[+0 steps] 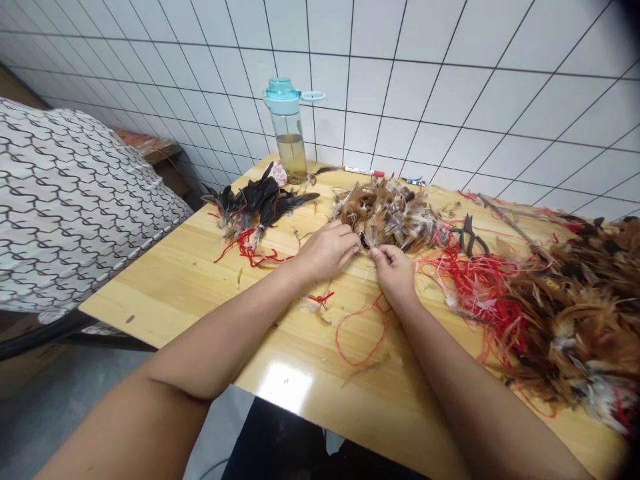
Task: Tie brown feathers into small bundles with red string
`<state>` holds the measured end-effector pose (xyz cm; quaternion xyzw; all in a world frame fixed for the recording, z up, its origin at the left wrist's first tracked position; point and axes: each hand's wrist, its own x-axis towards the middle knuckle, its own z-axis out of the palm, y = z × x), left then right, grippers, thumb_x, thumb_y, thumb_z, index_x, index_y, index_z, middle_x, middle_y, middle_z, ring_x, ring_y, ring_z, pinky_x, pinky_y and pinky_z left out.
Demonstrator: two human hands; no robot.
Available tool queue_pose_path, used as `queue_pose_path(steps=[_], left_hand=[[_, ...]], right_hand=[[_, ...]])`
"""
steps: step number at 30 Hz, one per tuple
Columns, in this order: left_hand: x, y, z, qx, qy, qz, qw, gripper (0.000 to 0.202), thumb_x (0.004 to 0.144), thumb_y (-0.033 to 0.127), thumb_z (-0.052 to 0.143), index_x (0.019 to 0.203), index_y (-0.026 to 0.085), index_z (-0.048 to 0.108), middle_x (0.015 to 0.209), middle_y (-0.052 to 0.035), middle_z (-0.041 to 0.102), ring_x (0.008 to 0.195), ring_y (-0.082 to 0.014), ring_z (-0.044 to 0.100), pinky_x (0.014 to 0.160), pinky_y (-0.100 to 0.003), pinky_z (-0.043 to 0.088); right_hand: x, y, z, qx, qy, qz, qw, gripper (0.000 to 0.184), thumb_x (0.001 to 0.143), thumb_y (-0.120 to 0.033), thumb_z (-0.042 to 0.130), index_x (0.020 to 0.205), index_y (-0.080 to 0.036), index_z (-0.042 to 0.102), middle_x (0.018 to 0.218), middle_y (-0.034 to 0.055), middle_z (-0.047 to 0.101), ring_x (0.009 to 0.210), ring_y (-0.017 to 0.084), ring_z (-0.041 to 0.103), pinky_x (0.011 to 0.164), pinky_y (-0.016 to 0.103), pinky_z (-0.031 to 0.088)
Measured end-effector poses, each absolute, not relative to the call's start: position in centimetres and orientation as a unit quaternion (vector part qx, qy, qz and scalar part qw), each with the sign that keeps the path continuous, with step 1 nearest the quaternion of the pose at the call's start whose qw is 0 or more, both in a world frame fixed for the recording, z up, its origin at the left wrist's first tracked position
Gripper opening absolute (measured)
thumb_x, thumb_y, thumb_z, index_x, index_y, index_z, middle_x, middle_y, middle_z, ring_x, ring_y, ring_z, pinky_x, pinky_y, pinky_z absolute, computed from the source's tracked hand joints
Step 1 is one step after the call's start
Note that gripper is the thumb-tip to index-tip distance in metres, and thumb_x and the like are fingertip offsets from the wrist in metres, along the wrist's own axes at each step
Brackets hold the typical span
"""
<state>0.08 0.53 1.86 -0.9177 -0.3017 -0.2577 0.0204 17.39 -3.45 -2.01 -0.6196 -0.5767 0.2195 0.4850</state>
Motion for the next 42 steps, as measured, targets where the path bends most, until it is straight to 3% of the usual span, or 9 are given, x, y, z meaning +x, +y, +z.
queue_pose_path(steps=[12,19,28,34,42], left_hand=[[0.4,0.0,2.2,-0.919,-0.298,-0.207,0.153,0.025,0.095,0.026,0.042,0.082,0.015,0.06,0.083,-0.0074,0.058,0.082,-0.0197,0.047,0.075,-0.032,0.038],[0.6,-0.5,2.8,-0.923,-0.287,-0.185,0.176,0.024,0.095,0.025,0.041,0.083,0.015,0.06,0.082,-0.0091,0.057,0.083,-0.0219,0.048,0.073,-0.035,0.035],[0.8,-1.0,3.0,-0.931,-0.277,-0.189,0.146,0.023,0.095,0.025,0.041,0.086,0.015,0.06,0.085,-0.0088,0.058,0.084,-0.021,0.048,0.073,-0.035,0.036],[-0.2,0.2,2.9,-0.871,-0.361,-0.314,0.111,0.025,0.094,0.022,0.038,0.098,0.017,0.062,0.097,-0.0101,0.058,0.092,-0.0215,0.047,0.083,-0.035,0.039],[-2.2,3.1,0.4,-0.844,-0.451,-0.29,0.007,0.019,0.084,0.015,0.05,0.091,0.018,0.067,0.09,-0.008,0.059,0.089,-0.0222,0.049,0.081,-0.035,0.042]], right_hand=[[17.4,-3.2,-2.4,-0.601,-0.608,0.221,0.47,0.023,0.076,-0.038,0.055,0.067,-0.019,0.065,0.066,0.0026,0.06,0.065,0.017,0.053,0.064,0.03,0.04],[17.4,-3.2,-2.0,-0.589,-0.603,0.26,0.472,0.024,0.075,-0.041,0.057,0.068,-0.02,0.065,0.064,0.0019,0.059,0.063,0.016,0.052,0.06,0.029,0.04],[17.5,-3.3,-1.7,-0.57,-0.615,0.288,0.462,0.021,0.071,-0.039,0.059,0.065,-0.019,0.064,0.063,0.0007,0.057,0.061,0.014,0.048,0.058,0.027,0.038],[17.3,-3.3,-1.5,-0.583,-0.543,0.345,0.496,0.027,0.071,-0.044,0.059,0.064,-0.019,0.056,0.055,-0.0036,0.045,0.053,0.011,0.037,0.051,0.025,0.03],[17.5,-3.4,-1.3,-0.585,-0.509,0.357,0.521,0.028,0.071,-0.045,0.058,0.071,-0.018,0.06,0.062,-0.0009,0.055,0.057,0.012,0.042,0.054,0.025,0.034]])
